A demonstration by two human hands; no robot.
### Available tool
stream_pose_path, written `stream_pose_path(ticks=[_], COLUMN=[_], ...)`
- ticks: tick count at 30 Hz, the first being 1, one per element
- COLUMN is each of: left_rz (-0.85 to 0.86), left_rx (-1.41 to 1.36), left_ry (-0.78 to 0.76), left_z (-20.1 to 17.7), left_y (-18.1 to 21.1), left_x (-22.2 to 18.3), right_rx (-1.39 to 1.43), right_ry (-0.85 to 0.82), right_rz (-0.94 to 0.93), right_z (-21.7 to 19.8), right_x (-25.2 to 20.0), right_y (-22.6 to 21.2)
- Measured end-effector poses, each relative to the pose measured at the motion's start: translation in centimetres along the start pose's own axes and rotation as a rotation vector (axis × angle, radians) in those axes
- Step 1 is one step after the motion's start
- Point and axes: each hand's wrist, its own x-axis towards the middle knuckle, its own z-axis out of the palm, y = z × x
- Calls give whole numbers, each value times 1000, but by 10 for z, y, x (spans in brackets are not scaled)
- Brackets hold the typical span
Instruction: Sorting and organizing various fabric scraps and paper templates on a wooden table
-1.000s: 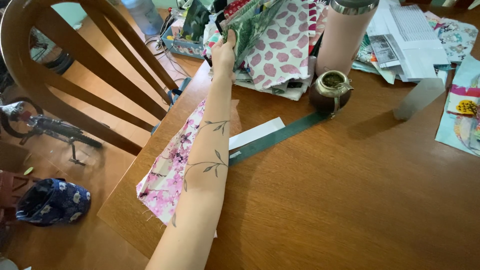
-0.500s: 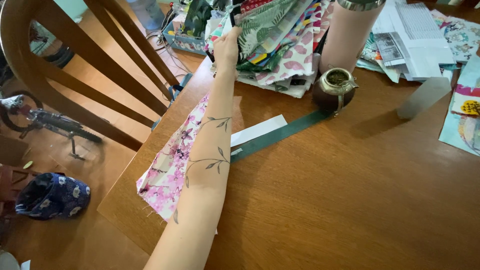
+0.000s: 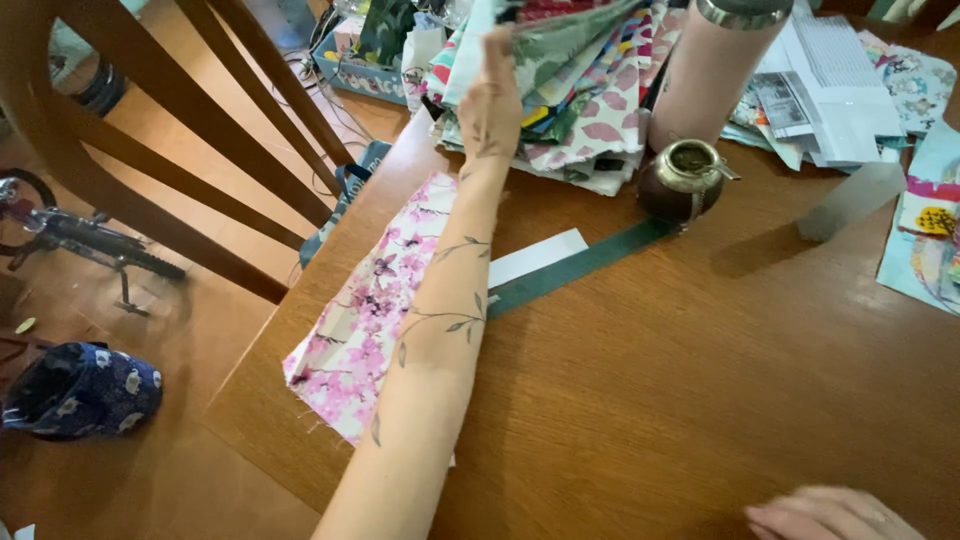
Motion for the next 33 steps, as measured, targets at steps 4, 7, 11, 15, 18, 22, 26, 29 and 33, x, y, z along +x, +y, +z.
stream_pose_path(ticks=[4,7,11,15,18,22,26,29,33], left_rz=[630,517,330,380,353,225,48,-60,-13], left_rx=[564,515,467,258,128,-156,-413,-444,-446], left_ry=[46,-113,-304,-281,-217,-168,-109,-99,-83], left_z=[5,-7,-21,-19,-23,-25,-29,-34,-31], left_y=[-28,-7,-4,-24,-24,-25,-20,-14,-20], left_x=[17,8,8,22,26,32,26,23,26], right_rx=[66,205,601,996,1386,1614,1323,1101,1084], right_ry=[58,88,246,339,481,729,614,442,402], right_rz=[-60,-8,316,759,877,1045,1169,1169,1234], right_z=[-33,-27,8,79,129,160,124,137,147], right_x=[183,287,411,483,509,534,547,564,581], right_y=[-117,-120,-108,-59,-26,-2,-33,-12,10])
